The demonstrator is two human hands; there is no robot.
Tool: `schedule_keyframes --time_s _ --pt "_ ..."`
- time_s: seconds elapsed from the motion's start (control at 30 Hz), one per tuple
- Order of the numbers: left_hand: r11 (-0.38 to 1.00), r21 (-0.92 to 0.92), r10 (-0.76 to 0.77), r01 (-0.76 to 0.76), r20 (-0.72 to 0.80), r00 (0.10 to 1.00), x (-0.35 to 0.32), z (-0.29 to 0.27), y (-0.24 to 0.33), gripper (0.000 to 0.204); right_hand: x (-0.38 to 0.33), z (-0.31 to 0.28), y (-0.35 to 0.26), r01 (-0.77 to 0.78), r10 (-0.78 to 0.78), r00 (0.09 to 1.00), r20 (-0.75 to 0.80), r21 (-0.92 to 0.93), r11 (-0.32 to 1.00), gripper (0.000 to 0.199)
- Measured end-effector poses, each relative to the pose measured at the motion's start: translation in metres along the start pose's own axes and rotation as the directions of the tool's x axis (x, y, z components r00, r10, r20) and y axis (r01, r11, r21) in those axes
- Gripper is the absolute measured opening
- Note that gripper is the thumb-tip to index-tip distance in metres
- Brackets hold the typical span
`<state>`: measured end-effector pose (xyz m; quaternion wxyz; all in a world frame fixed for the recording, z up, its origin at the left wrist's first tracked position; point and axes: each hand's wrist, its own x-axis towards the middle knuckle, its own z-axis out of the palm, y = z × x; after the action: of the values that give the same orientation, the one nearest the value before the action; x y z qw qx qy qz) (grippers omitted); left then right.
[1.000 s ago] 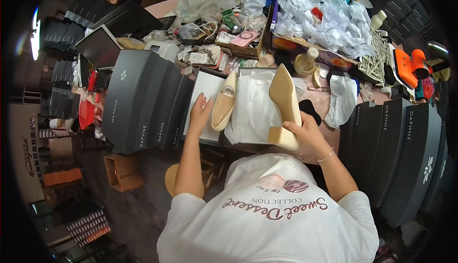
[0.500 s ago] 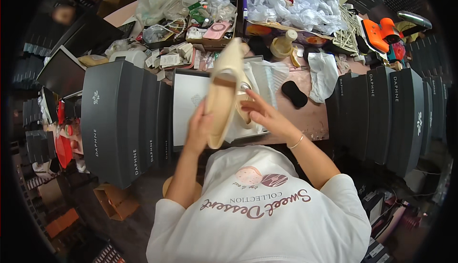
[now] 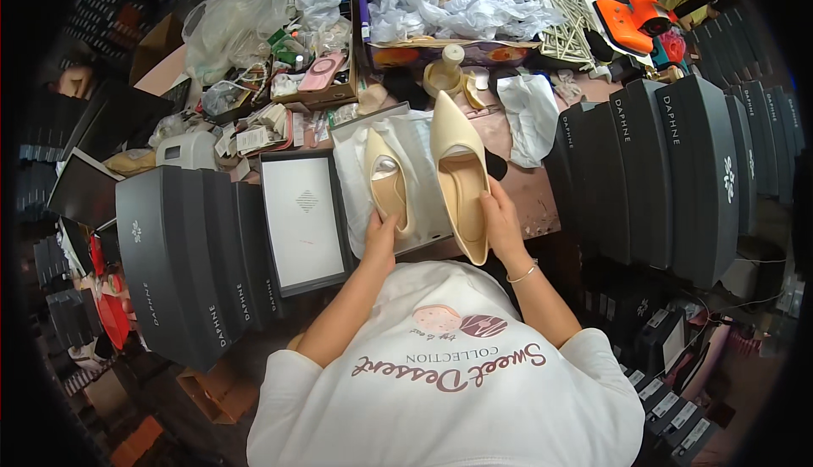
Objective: Inspecting, cleaning, and packing a pair of heels into a shoebox.
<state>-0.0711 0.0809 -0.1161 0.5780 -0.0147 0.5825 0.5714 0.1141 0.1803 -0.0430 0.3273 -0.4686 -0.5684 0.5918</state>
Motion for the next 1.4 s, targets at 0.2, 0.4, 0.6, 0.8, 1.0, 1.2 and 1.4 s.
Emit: schedule_keyframes --time_s 0.2,0.4,0.6,0.8,1.0,1.2,1.4 --pt "0.967 -0.100 0.233 -0.236 -0.041 0.972 -0.040 0.019 0.000 0.056 0.003 0.001 -0.005 -0.073 0.069 0.994 0.088 0.035 0.997 0.040" --pt "0.800 0.220 0.557 -0.558 0.076 0.827 -0.090 0.038 0.023 0.064 -0.019 0.017 -0.018 0.022 -0.041 0.992 0.116 0.160 0.987 0.050" --pt "0.806 0.130 0.579 -0.578 0.031 0.814 -0.097 0.035 0.018 0.064 -0.020 0.020 -0.012 0.078 -0.088 0.978 0.189 0.059 0.995 0.053" --pt "0.771 0.137 0.624 -0.622 0.033 0.781 -0.099 0.026 0.015 0.065 -0.027 0.026 -0.018 0.112 -0.124 0.976 0.178 0.076 0.991 0.054" --pt "0.762 0.143 0.635 -0.632 0.023 0.772 -0.105 0.020 0.018 0.066 -0.031 0.033 -0.016 0.137 -0.151 0.969 0.197 0.086 0.987 0.055" --pt "0.751 0.155 0.654 -0.642 -0.034 0.756 -0.111 0.014 0.029 0.064 -0.028 0.044 -0.022 0.118 -0.159 0.951 0.265 0.163 0.979 0.055" --pt "0.760 0.039 0.629 -0.649 -0.294 0.720 -0.091 -0.035 0.041 0.056 -0.016 0.064 -0.017 0.032 -0.097 0.945 0.313 0.206 0.978 0.048"
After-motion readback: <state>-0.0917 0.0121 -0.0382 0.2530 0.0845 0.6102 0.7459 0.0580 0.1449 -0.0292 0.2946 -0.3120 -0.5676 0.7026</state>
